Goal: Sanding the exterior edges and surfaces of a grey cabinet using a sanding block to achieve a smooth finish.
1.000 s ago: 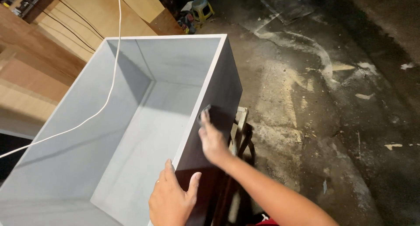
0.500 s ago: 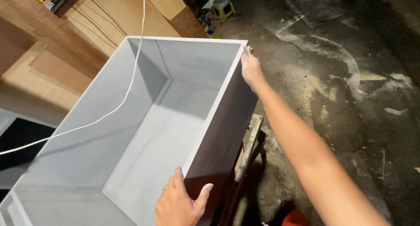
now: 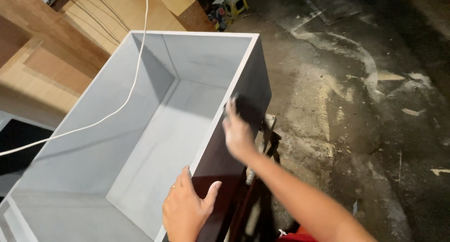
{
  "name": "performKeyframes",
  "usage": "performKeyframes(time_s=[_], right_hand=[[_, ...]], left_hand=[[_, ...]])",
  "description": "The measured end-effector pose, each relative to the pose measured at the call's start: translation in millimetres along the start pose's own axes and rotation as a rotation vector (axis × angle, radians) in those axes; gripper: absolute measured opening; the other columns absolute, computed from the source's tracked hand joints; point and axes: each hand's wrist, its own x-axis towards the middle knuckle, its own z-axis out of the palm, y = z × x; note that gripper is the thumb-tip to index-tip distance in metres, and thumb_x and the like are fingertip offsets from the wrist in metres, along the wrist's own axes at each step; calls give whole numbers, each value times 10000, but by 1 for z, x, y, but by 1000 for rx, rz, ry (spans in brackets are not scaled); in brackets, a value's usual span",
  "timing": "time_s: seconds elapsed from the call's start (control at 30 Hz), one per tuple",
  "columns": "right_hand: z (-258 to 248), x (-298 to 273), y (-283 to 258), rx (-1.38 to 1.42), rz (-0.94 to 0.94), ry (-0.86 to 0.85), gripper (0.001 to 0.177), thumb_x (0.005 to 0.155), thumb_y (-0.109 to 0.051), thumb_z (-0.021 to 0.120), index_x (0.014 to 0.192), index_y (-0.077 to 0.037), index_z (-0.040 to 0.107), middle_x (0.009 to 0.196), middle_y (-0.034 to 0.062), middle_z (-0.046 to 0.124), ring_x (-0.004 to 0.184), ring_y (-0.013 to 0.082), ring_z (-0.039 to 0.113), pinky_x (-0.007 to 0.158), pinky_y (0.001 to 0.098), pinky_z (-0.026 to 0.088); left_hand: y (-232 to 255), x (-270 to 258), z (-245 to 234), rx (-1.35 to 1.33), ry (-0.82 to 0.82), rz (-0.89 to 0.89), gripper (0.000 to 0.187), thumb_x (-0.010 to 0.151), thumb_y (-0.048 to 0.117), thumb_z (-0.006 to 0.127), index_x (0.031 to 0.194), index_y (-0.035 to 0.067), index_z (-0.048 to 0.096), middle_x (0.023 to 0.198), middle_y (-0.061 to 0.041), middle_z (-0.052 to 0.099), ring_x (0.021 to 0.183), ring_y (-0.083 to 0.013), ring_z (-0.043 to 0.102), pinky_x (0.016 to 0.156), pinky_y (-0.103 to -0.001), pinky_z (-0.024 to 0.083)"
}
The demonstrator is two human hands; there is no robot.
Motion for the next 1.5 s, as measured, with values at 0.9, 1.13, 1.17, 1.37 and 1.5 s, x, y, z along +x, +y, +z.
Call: performKeyframes(time_s=[0.9,1.13,1.17,1.37,1.5], right_hand=[[-71,243,79,41,323,40,706,1098,-430,323,1757,-187,249,1542,90,662,1154,300,653,974,400,463],[-22,79,5,0,237,12,605,1160,-320,413,1750,-240,307,755,69,490,652,239,465,599,362,354],[-19,50,-16,50,211,-39,614,1199,-243,404,1777,-174,207,580,-85,284,446,80,275,385,253,242],[49,-92,-7,-31,-129,-81,799,1055,-22,570,1742,-111,172,1789,245,247,1540,383,507,1303,421,392],[31,-160,-49,238,-97,-343,666,1167,-178,397,1716,25,80,1796,308,45,1688,405,48,1385,494,54]], left_hand=[[4,4,8,1,17,-25,1038,800,885,672,1493,124,536,1316,-10,738,1049,-347,747,733,-550,631],[7,0,-4,-9,92,59,1005,850,865,644,1470,77,562,1126,-58,742,928,-346,744,680,-509,607],[7,0,-4,-34,103,78,1005,859,847,650,1478,60,564,1202,-74,755,1008,-348,750,730,-507,614],[6,-3,-32,-265,-103,37,1047,922,814,495,1625,40,432,1488,-178,640,1270,-421,657,937,-567,558],[-2,-5,-31,-262,-126,74,1012,945,801,403,1644,69,415,1426,-152,661,1222,-418,675,917,-570,559]])
